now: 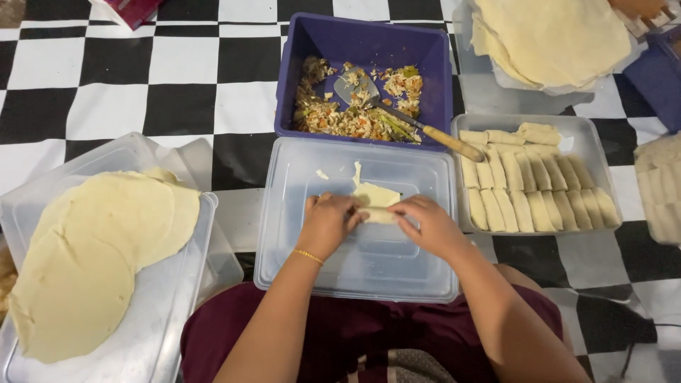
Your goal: Rolling lumpia spring rolls by placing filling on a wrapper and folding it into a cylinder.
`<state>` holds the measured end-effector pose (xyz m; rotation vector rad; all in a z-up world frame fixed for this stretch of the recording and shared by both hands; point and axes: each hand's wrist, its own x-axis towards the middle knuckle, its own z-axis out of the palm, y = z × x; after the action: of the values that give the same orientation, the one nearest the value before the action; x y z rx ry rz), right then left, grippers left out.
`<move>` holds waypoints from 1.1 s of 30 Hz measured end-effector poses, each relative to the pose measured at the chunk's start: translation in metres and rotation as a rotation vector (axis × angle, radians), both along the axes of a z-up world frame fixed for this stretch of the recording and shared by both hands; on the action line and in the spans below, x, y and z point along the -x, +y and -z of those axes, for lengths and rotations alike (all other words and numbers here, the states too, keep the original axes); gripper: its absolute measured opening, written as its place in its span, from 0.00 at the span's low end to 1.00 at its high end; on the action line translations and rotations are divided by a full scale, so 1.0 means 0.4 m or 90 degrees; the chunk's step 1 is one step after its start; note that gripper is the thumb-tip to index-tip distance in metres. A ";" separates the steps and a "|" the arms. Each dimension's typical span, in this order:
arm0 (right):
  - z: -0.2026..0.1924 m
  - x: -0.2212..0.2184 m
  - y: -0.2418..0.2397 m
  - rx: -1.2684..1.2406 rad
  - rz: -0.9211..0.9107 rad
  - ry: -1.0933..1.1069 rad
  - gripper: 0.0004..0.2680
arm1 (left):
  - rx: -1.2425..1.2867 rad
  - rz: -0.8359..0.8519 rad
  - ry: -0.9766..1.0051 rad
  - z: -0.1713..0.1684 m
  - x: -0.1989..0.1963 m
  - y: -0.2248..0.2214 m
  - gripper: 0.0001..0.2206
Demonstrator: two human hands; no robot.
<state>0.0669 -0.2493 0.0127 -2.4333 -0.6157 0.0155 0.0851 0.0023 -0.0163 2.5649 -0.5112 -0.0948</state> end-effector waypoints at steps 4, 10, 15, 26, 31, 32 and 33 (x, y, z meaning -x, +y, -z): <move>-0.002 -0.049 0.019 0.015 0.033 -0.098 0.04 | -0.025 -0.020 -0.044 -0.002 -0.045 -0.015 0.08; -0.029 -0.054 0.035 0.084 -0.065 -0.083 0.07 | -0.008 0.085 -0.044 -0.039 -0.043 -0.015 0.11; -0.023 -0.065 0.050 0.179 -0.031 0.087 0.12 | -0.090 0.118 -0.065 -0.024 -0.044 -0.017 0.16; 0.017 -0.071 -0.015 0.278 0.028 -0.094 0.09 | -0.024 0.031 -0.042 -0.016 -0.090 -0.008 0.13; 0.022 -0.098 0.005 0.191 0.092 -0.226 0.08 | 0.065 -0.004 -0.171 -0.009 -0.107 -0.030 0.08; 0.007 -0.095 0.008 0.184 0.073 -0.265 0.06 | 0.093 0.048 -0.207 -0.008 -0.107 -0.031 0.05; -0.007 -0.089 0.012 0.177 0.054 -0.303 0.07 | 0.121 0.099 -0.240 -0.005 -0.103 -0.031 0.04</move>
<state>0.1023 -0.2445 0.0156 -2.7487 -0.7550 -0.5610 0.1263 -0.0103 -0.0143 2.3587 -0.8183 0.3727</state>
